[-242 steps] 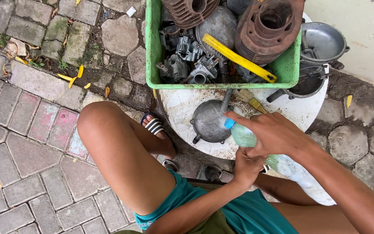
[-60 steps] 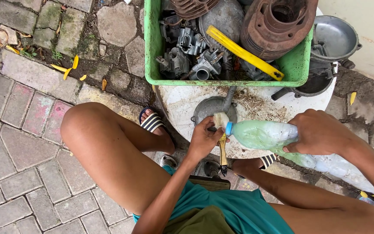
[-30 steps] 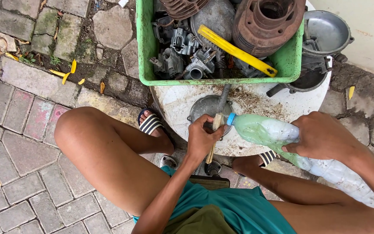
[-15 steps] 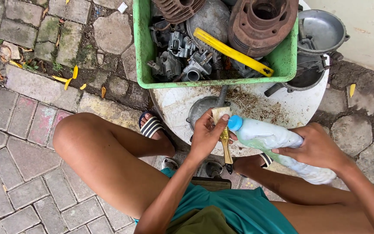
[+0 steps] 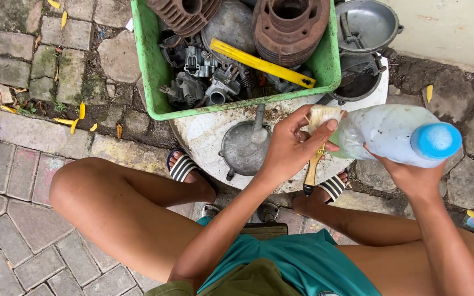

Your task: Cleaning a motorcycle engine component using a brush and cleaning solution

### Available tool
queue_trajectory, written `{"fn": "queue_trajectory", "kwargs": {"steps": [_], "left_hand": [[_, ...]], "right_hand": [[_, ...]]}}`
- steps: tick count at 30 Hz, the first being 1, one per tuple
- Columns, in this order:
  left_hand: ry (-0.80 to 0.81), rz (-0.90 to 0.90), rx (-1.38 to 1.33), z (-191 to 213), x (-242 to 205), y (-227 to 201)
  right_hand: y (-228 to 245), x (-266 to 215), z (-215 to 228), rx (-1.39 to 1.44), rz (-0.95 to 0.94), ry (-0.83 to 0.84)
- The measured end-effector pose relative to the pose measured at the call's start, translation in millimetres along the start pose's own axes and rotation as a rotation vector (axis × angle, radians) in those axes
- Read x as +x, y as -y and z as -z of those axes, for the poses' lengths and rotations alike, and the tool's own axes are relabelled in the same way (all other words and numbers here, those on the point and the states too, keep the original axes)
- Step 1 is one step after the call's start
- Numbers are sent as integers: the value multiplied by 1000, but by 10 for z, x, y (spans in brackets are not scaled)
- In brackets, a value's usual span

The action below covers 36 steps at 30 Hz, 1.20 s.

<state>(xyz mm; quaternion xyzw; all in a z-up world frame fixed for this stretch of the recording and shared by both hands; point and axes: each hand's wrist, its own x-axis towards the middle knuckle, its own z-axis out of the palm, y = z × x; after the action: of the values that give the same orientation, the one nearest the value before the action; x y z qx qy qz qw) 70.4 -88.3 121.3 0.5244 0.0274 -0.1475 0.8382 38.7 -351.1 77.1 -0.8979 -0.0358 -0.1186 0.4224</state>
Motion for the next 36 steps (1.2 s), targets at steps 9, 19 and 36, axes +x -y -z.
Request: {"fn": "queue_trajectory", "kwargs": {"steps": [9,19,36], "left_hand": [[11,93,112,-84,133,200],[-16,-24,-7,192,13,288],[-370,140,-655,647,-380,680]], "right_hand": [[198,247,-288,252,-61,-116],[255,-35,-349,424,82,-251],[766,-643,-1196,696,265,246]]}}
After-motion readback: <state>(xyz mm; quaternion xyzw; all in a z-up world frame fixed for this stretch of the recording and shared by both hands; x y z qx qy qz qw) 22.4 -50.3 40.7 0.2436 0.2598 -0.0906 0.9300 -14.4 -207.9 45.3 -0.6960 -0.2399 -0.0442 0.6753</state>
